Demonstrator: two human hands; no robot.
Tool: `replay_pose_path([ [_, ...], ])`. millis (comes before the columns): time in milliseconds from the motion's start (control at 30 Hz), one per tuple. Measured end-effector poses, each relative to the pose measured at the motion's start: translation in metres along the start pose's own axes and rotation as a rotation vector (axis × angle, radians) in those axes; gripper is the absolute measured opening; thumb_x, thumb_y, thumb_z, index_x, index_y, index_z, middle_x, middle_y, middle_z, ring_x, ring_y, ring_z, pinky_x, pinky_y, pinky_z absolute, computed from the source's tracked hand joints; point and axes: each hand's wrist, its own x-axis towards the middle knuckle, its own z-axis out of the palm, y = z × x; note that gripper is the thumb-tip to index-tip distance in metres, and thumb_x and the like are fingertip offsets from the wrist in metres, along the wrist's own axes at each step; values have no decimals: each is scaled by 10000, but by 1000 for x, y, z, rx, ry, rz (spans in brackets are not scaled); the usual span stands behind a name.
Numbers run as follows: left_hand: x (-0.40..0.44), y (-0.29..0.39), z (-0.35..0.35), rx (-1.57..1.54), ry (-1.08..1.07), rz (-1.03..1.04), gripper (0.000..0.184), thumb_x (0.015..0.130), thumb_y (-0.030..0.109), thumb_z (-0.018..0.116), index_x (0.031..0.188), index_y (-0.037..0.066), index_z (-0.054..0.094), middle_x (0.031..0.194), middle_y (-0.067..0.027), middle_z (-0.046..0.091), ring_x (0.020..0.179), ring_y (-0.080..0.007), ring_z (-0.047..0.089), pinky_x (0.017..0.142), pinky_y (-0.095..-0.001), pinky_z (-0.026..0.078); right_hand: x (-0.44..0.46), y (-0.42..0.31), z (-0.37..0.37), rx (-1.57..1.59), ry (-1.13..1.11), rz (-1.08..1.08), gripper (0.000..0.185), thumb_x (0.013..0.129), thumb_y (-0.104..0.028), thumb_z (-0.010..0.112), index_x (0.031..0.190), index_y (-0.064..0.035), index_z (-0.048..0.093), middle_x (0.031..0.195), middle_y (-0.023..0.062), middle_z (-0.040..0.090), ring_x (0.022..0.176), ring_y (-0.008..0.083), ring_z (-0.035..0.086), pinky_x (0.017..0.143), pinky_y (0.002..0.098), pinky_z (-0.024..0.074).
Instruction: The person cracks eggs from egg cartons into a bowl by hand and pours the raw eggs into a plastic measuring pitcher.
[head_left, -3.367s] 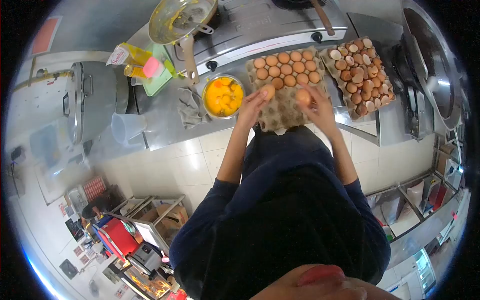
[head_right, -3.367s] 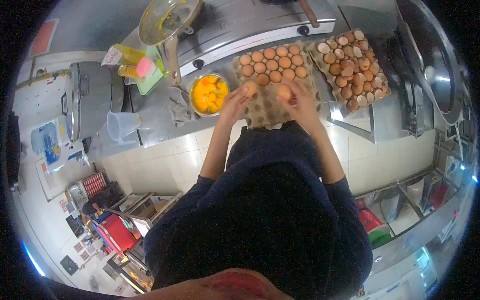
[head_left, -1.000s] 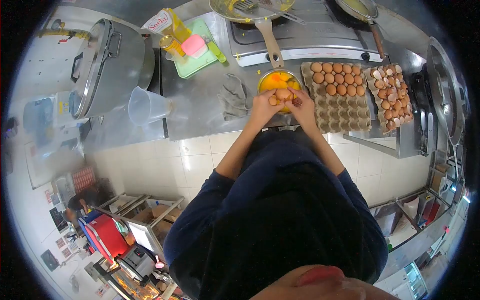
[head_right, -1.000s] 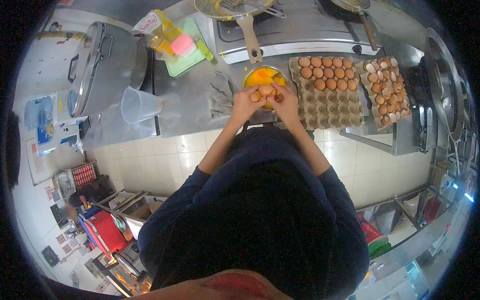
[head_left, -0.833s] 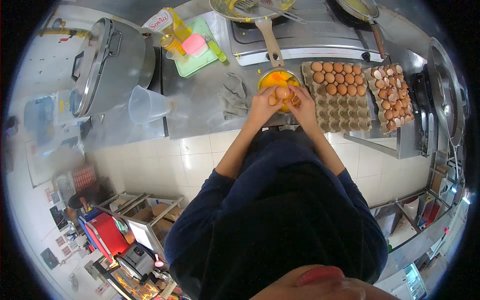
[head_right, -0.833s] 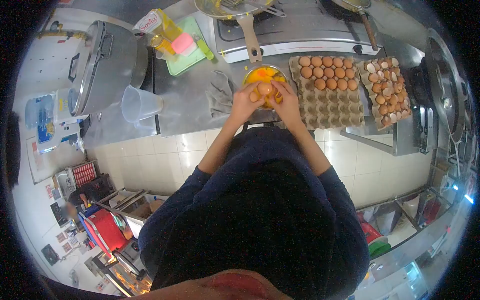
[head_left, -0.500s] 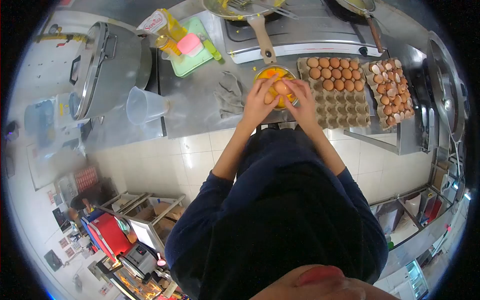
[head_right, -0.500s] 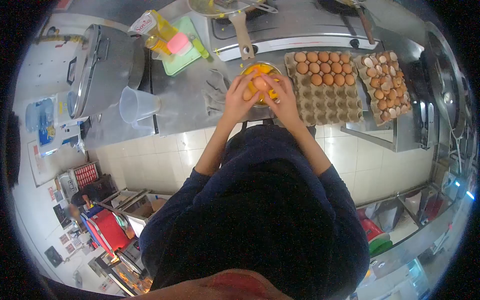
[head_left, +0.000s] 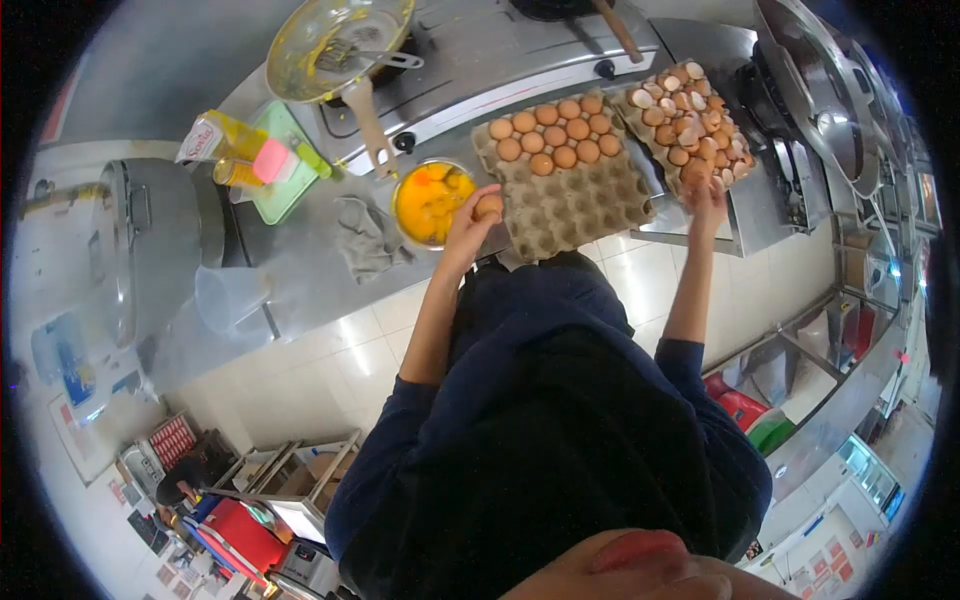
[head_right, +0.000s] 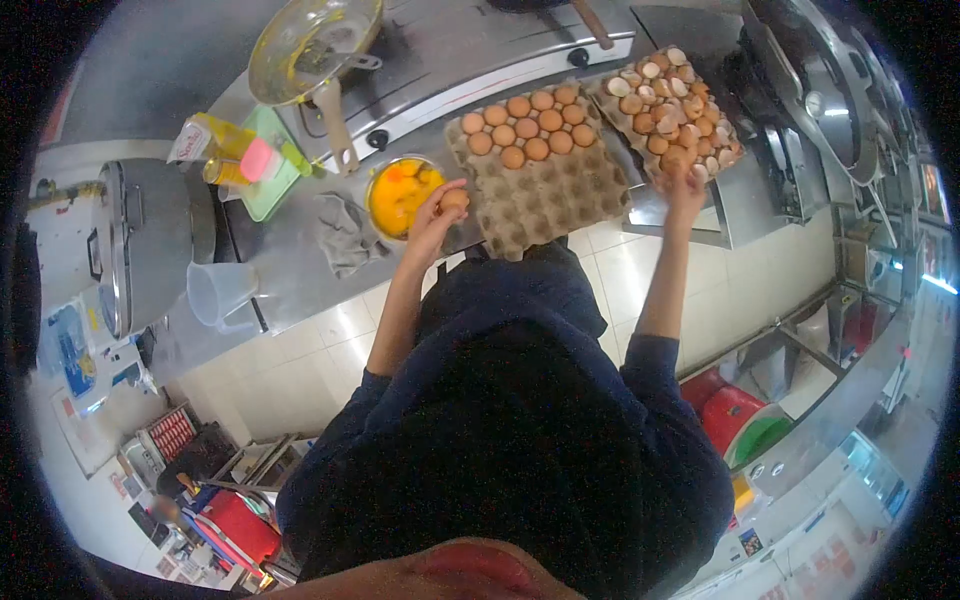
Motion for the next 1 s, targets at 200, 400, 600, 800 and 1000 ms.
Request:
replay_pose_path([
  [200, 41, -3, 45, 907, 202, 254, 554, 807, 125, 741, 1295, 3, 509, 1064, -217, 646, 950, -363, 648, 776, -417, 531, 97, -6, -73, -1114, 79, -337, 453, 757, -276, 802, 1123, -69, 633, 903, 203, 632, 961, 351, 586, 831, 418, 495],
  [400, 72, -25, 76, 1110, 365, 193, 551, 764, 96, 752, 1233, 9, 476, 1067, -229, 600, 1050, -405, 570, 826, -469, 502, 131, 10, -70, -1080, 49, -707, 558, 766, -281, 797, 1239, -82, 577, 1168, 277, 520, 1008, 428, 536, 888, 459, 463],
  [600, 62, -32, 87, 1102, 660, 439, 529, 769, 54, 718, 1242, 23, 482, 1132, -213, 553, 1084, -424, 499, 932, -489, 433, 121, 10, -73, -964, 17, -718, 558, 812, -252, 764, 1296, -86, 540, 1143, 267, 501, 1046, 433, 534, 918, 477, 466],
  [800, 35, -15, 84, 1037, 654, 395, 385, 823, 64, 656, 1195, 35, 560, 1149, -221, 544, 1087, -411, 504, 948, -467, 409, 113, 22, -74, -784, 149, -590, 590, 801, -366, 787, 1255, -60, 566, 1137, 218, 549, 936, 355, 602, 746, 397, 525],
  [1000, 4, -9, 51, 877, 1036, 457, 280, 856, 42, 589, 1134, 9, 576, 1124, -178, 557, 1056, -363, 516, 920, -458, 411, 130, 65, -85, -994, 312, -632, 660, 775, -470, 781, 1189, -4, 564, 1076, 196, 568, 937, 344, 595, 735, 424, 517],
])
